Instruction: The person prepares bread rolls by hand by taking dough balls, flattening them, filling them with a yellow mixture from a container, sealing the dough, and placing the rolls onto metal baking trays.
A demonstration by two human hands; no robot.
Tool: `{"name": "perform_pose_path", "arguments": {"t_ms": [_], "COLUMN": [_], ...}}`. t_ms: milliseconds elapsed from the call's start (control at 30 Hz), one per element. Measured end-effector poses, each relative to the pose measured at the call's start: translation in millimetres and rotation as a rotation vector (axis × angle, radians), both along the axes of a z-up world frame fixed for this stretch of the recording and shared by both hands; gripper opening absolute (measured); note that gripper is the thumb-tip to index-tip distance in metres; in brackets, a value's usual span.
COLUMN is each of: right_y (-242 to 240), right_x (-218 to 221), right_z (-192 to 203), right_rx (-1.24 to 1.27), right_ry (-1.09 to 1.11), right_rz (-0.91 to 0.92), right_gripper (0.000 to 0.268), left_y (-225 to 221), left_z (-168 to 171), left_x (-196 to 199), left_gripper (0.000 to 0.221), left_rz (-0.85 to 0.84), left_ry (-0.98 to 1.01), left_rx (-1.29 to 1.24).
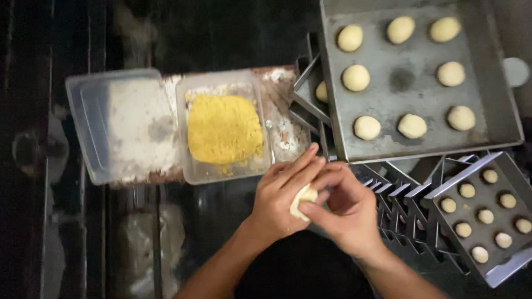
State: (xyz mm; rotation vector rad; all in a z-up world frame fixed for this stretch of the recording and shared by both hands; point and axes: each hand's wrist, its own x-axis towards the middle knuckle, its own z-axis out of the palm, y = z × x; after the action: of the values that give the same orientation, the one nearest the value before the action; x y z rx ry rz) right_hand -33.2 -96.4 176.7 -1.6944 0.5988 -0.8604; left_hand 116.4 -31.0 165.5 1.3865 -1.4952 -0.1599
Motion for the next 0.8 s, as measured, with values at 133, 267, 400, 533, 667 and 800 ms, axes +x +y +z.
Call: {"name": "perform_pose_path", "arguments": {"t_ms": [133,267,400,533,667,800], "right_y": [45.4,86.4,113.6,135.4,165.1,179.8], "right_x": [4.8,7.9,1.3,-20.5,-16.7,-28.9], "right_z": [21.4,43.5,47.9,20.5,-29.3,-45.5], "right_rx": [-0.255,0.384,-0.397,-0.23,0.49,0.317], "right_ry": [0.119,-0.156,0.187,-0.068,-0.609,-0.549], "right_rz": [-0.129,-0.143,-0.213,-0.311,-0.278,-0.214], "right_gripper": [0.021,0.028,0.022,0.013,0.041,0.07], "left_y": [36.0,63.9,87.4,97.2,105.7,103.7], "left_z": [14.3,25.4,36.7,45.2,52.1,70.9], "left_x": [10.1,12.9,11.1,11.7,-3.9,-30.9], "left_gripper": [0.067,0.063,0.045,0.015,0.024,0.033], "left_rz": [-0.043,-0.126,-0.127,-0.291,-0.392,-0.466], "left_ry": [-0.062,0.055,-0.068,-0.039,0.074,0.116], "left_rx": [0.031,-0.036,-0.094,-0.011,0.142,-0.095]}}
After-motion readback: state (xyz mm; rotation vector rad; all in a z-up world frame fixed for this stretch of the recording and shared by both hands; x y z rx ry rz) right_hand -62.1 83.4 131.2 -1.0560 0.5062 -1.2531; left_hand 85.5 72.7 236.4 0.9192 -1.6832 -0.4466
